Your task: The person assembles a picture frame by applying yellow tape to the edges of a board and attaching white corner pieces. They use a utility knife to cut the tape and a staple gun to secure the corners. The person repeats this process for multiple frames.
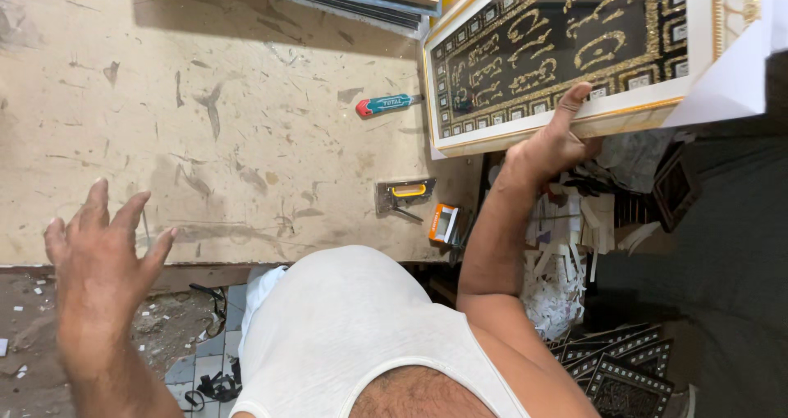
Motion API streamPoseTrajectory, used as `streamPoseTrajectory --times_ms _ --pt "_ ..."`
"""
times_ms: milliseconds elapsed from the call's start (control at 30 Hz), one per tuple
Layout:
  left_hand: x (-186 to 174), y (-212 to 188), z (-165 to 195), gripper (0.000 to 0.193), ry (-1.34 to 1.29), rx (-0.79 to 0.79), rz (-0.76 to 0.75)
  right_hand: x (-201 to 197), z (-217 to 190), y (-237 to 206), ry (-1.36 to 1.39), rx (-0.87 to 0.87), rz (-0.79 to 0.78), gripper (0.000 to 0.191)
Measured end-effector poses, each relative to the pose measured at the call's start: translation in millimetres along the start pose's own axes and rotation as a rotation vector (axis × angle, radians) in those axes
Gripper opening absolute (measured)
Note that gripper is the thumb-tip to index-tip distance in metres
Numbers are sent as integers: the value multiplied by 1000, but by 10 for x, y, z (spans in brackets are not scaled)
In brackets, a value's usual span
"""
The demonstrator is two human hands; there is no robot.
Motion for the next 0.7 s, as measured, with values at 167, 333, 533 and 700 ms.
streamPoseTrajectory --times_ms 167,333,533,700 --pt "215 840 280 55 -91 214 -57 274 277 1 -24 57 108 70" --pt "800 1707 1154 39 -363 511 -29 304 291 54 -60 86 110 78" --pt "1396 2634 2254 45 -559 787 42 253 400 -9 -31 12 140 81" --pt "1818 3053 2495 25 -307 867 40 240 403 -72 -208 -39 157 75"
Point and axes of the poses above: each hand's wrist, its own y-axis towards the middle knuckle, its own x-axis out of the palm, z = x × y, the point moved 6 cm from there along y, towards the middle knuckle, and after that the axes turned 6 degrees about x, right-handed, at the moved point
